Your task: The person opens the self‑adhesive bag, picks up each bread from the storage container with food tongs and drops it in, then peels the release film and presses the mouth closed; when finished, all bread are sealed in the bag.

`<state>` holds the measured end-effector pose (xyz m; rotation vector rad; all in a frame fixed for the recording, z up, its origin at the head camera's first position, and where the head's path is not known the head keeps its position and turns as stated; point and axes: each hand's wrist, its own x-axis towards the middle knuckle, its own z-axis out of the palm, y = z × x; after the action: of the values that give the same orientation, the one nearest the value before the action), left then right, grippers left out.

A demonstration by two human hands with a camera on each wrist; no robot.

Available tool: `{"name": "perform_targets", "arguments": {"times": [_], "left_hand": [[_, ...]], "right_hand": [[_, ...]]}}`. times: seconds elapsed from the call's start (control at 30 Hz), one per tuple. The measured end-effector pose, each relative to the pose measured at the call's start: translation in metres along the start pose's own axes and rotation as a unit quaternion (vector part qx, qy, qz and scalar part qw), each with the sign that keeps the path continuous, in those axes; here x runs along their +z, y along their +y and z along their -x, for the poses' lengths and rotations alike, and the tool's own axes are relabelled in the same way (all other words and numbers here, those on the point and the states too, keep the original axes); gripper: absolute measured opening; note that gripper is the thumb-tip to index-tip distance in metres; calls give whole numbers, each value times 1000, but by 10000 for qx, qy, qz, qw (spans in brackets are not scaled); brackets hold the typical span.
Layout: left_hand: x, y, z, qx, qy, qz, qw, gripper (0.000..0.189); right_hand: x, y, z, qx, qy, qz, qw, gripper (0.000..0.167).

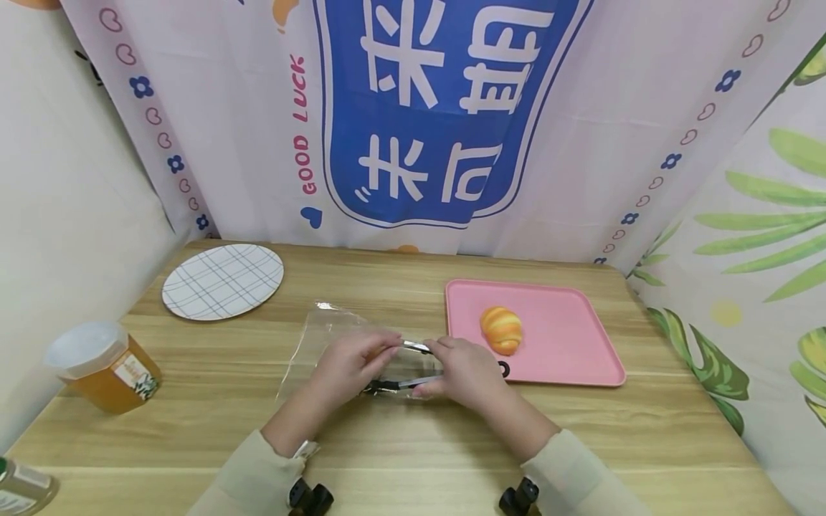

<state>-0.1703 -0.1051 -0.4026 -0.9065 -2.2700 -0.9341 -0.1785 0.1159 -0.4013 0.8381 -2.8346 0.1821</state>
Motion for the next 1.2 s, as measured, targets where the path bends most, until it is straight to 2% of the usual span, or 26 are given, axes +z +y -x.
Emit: {"name": "perform_targets", "arguments": {"times": [0.17, 0.27, 0.37, 0.73, 1.2], "left_hand": [[-1, 0, -1, 63, 62, -163, 9998, 13], [0, -2, 0, -10, 106, -105, 9999, 14], [1, -4, 2, -77, 145, 52, 9999, 12], [5, -3, 6, -253, -52, 164, 9995, 10], [8, -1, 6, -632, -328, 295, 9970, 10]], "right_hand": [[0, -1, 1, 389, -121, -477, 9980, 76], [3, 1, 1, 683, -162, -874, 9937, 70], [4, 1, 1, 767, -127, -1012, 9918, 68], [4, -5, -6, 621, -63, -648, 9959, 75], [12, -19, -15, 519, 105, -517, 9973, 72]]}}
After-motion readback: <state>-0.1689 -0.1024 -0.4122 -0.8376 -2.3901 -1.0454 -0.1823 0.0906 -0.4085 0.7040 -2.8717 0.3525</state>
